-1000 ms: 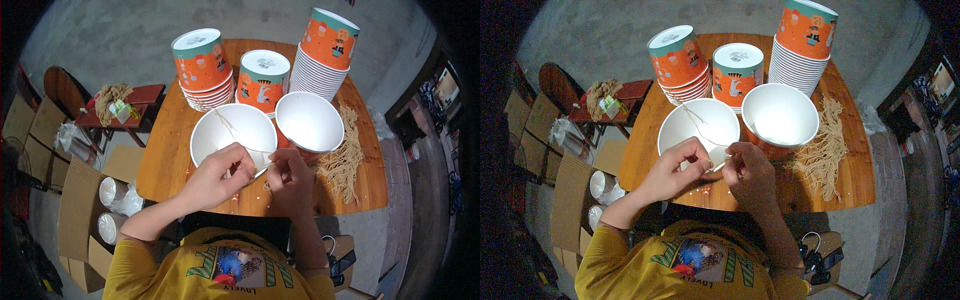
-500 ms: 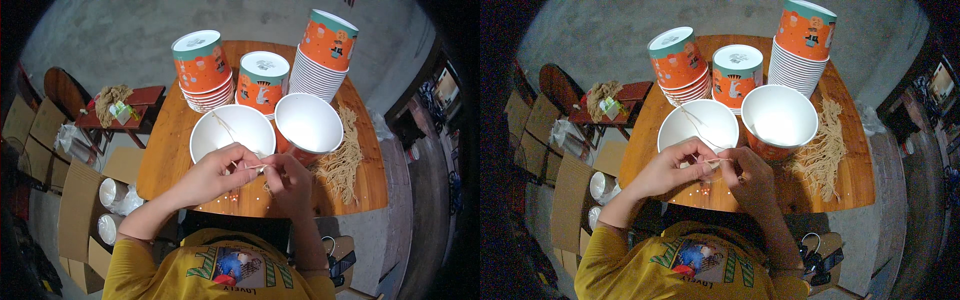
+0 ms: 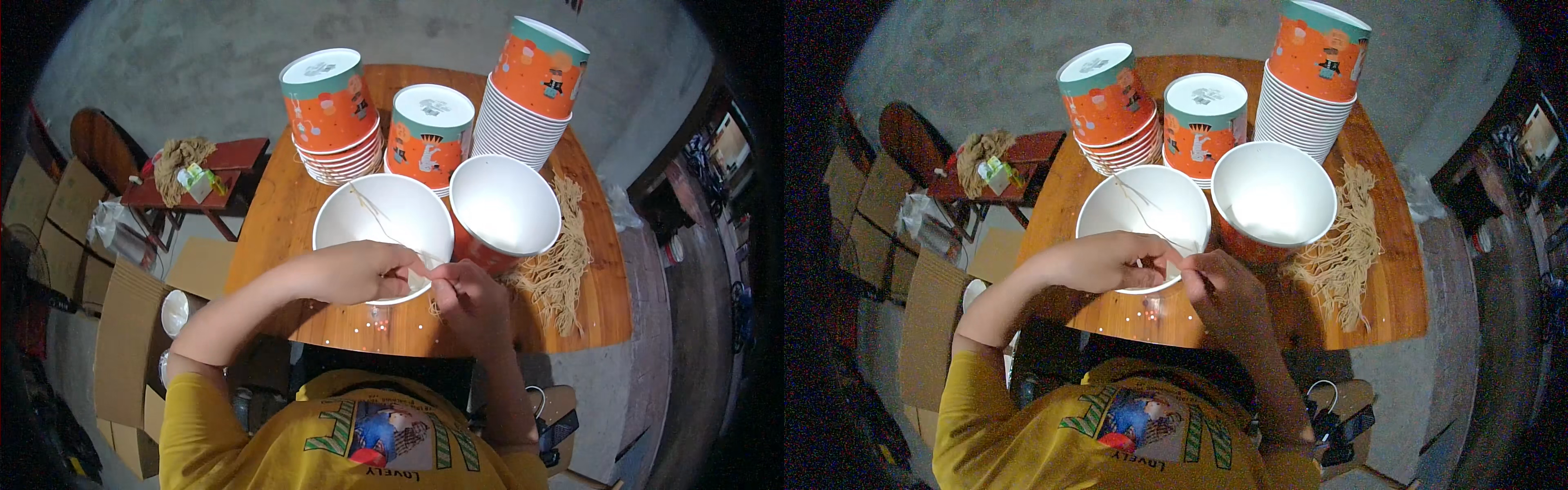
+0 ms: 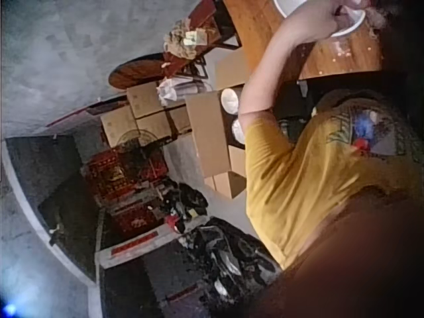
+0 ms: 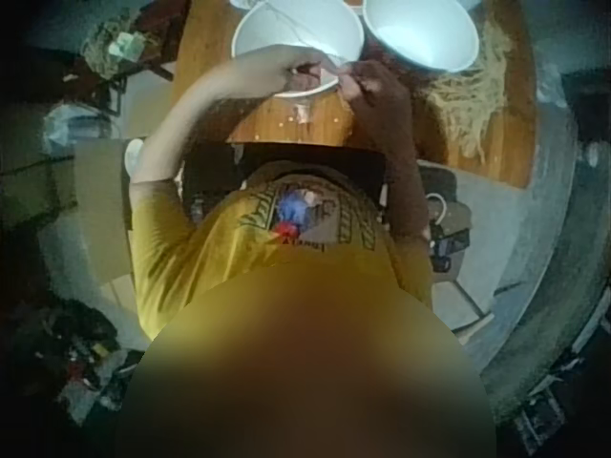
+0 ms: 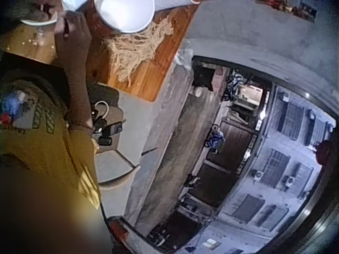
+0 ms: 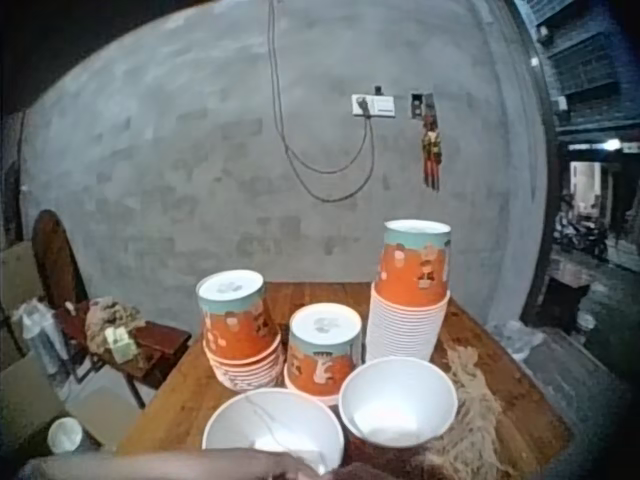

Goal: Assembling and preparing festive paper cups by placing items inside and managing strings.

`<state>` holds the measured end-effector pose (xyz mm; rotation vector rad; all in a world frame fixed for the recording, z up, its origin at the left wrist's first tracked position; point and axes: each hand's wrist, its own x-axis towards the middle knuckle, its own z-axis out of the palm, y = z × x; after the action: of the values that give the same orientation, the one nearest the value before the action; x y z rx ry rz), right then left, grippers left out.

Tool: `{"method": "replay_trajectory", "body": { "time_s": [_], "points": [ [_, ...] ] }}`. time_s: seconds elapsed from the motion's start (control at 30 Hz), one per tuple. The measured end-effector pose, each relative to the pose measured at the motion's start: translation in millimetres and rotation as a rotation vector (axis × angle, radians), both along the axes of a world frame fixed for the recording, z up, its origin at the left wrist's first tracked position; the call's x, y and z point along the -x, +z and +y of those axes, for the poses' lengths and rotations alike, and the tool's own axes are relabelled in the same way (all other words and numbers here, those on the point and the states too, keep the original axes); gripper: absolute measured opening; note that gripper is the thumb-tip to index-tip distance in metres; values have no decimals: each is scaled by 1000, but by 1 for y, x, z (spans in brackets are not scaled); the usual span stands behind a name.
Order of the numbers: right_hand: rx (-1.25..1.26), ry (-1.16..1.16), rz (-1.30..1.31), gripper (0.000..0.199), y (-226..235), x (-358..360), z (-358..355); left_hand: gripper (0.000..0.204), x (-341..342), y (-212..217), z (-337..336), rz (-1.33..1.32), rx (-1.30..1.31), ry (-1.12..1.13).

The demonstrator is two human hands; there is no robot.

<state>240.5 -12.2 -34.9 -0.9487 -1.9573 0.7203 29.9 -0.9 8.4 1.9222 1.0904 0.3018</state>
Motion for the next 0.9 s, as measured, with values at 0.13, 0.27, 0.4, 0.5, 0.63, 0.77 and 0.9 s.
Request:
{"method": "replay_trajectory", "body": {
  "time_s": [0.13, 0.27, 0.4, 0.5, 0.63, 0.77, 0.9],
  "points": [
    [-56, 69, 60, 10, -4, 1, 3, 20, -3, -7, 8, 46, 33, -99],
    [-126, 70, 64, 12, -8, 0, 6, 16, -3, -7, 8, 96, -105, -104],
    [-42, -81, -23, 14, 2, -3, 3, 7, -5, 14, -5, 59, -161, 257],
    [-204, -108, -170, 14, 8, -9, 4, 11, -5, 3, -9, -441, 54, 364],
    [-275, -20, -406, 14, 11, -15, -1, 9, -16, -2, -8, -728, -25, 391],
    [-151, 97, -274, 12, 28, -15, -2, 11, -18, 2, -5, -825, 292, 445],
    [3, 242, -173, 11, 36, -15, 11, 14, -24, 0, -6, -730, 294, 430]
  ]
}}
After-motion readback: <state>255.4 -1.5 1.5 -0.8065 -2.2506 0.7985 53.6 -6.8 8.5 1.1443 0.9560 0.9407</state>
